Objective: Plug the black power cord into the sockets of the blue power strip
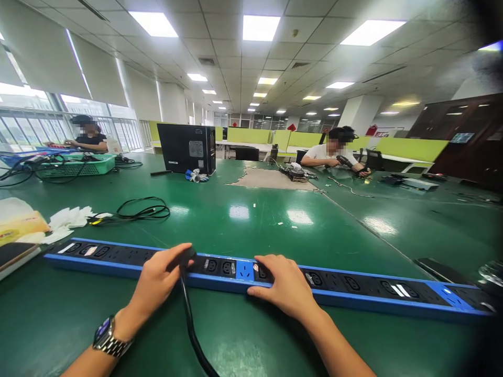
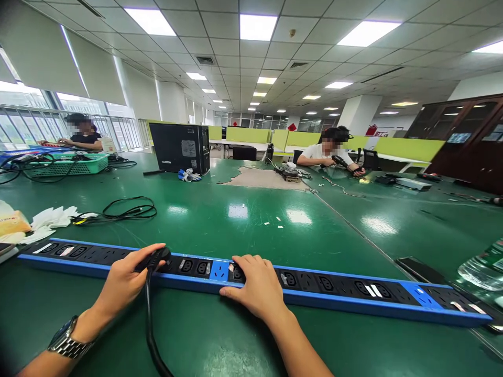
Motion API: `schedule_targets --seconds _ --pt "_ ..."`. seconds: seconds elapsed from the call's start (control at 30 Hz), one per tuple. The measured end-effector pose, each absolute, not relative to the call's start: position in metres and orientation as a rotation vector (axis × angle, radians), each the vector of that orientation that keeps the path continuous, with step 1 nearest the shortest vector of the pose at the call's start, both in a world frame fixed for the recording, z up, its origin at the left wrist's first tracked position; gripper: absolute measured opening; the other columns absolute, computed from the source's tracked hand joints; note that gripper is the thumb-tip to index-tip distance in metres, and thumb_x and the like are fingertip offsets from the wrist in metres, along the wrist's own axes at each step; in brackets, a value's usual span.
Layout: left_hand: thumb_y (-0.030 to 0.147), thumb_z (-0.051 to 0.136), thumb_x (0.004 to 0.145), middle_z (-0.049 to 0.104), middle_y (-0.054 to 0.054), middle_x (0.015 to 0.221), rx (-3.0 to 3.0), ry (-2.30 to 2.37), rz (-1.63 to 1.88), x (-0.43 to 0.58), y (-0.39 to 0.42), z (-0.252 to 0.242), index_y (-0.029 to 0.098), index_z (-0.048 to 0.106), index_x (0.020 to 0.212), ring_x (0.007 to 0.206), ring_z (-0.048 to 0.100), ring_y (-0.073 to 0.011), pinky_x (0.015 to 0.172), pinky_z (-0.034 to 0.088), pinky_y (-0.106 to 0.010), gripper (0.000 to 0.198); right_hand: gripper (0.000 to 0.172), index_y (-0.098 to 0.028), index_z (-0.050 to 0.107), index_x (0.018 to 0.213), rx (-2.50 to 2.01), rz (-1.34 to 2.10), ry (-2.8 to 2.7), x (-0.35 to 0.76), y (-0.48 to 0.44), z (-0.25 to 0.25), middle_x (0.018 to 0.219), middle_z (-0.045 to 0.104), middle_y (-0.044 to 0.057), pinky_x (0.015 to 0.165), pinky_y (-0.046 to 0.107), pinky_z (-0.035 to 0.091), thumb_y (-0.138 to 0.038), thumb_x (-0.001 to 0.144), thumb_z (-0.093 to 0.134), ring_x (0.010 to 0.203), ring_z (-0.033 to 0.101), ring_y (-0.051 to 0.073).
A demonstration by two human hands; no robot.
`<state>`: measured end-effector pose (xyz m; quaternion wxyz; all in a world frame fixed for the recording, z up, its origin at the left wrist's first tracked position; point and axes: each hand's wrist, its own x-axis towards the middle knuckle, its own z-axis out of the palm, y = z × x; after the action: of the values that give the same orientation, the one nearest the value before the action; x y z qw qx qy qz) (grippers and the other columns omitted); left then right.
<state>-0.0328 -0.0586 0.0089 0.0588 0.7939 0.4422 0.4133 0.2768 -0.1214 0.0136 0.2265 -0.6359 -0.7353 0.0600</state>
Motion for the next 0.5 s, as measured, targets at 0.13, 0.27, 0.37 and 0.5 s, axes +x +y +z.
schedule_targets --seconds 0.13,0.27,0.37,0.5 --pt "0.04 0.054 0.09 0.076 -0.005 0.102 2.439 1.294 1.13 -0.033 -0.053 0.005 0.023 0.064 0.12 0.093 0.069 -0.0221 0.082 0.054 -0.033 0.036 0.066 -0.026 0.064 0.124 -1.745 0.151 -2.02 0.277 -0.122 0.013 0.118 0.069 0.007 0.093 0.046 0.043 -0.053 0.066 0.08 0.107 0.06 0.028" --pt "0.04 0.058 0.09 0.074 -0.005 0.103 2.565 1.167 1.06 -0.032 -0.046 0.012 0.023 0.067 0.115 0.094 0.068 -0.0206 0.084 0.053 -0.033 0.032 0.066 -0.025 0.064 0.123 -1.75 0.166 -2.009 0.277 -0.122 0.014 0.117 0.069 0.007 0.095 0.046 0.043 -0.052 0.065 0.081 0.108 0.06 0.027" --pt "0.037 0.06 0.089 0.074 -0.005 0.106 2.667 1.048 1.05 -0.036 -0.041 0.013 0.024 0.068 0.114 0.099 0.067 -0.0211 0.088 0.051 -0.034 0.029 0.066 -0.024 0.063 0.125 -1.7 0.198 -1.98 0.271 -0.121 0.015 0.119 0.068 0.007 0.098 0.047 0.042 -0.05 0.067 0.08 0.111 0.06 0.027" --pt "0.033 0.059 0.09 0.075 -0.005 0.109 2.673 0.974 1.052 -0.04 -0.036 0.01 0.024 0.067 0.115 0.1 0.067 -0.0201 0.089 0.051 -0.033 0.028 0.051 -0.021 0.063 0.121 -1.523 0.2 -1.94 0.251 -0.122 0.017 0.118 0.069 0.008 0.097 0.044 0.043 -0.041 0.076 0.074 0.108 0.06 0.024"
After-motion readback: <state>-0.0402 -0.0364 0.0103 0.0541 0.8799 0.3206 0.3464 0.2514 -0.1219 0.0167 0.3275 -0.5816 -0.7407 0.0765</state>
